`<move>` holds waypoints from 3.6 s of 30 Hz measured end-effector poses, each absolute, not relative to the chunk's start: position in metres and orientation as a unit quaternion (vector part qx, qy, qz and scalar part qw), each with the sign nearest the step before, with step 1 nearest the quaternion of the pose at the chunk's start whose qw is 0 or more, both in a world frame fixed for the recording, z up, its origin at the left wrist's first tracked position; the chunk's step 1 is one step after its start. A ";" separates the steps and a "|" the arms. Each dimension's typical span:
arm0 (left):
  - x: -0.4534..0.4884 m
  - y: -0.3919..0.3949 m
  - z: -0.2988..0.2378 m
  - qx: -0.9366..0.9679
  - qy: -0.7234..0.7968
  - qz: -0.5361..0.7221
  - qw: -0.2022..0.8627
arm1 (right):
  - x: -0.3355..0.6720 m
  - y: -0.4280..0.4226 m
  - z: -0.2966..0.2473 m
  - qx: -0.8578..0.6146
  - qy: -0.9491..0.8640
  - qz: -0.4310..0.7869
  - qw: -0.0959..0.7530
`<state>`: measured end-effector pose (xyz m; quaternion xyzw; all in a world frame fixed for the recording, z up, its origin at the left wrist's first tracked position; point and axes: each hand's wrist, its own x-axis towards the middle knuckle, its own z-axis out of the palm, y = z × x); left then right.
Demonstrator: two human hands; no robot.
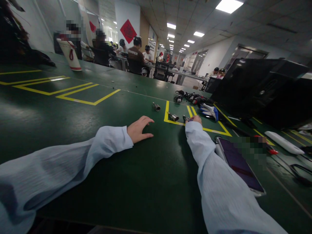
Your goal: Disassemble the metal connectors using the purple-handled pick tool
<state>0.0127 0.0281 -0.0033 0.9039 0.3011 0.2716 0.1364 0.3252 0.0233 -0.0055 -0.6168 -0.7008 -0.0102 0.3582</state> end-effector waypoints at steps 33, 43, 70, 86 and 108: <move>0.094 0.154 -0.005 0.874 0.428 0.227 0.030 | 0.129 -0.081 0.013 -0.522 -0.843 0.113 0.067; 0.066 0.096 -0.005 0.906 0.341 0.246 0.037 | 0.145 -0.090 -0.007 -0.464 -0.875 0.037 0.131; 0.004 -0.024 -0.003 0.952 0.127 0.275 0.036 | 0.172 -0.109 -0.004 -0.498 -0.656 0.164 0.543; 0.001 -0.021 -0.001 0.911 0.214 0.319 0.149 | 0.174 -0.089 -0.002 -0.518 -0.444 0.309 0.663; 0.010 -0.013 0.003 0.622 0.358 0.391 0.576 | 0.180 -0.088 -0.004 -0.628 -0.543 0.195 0.523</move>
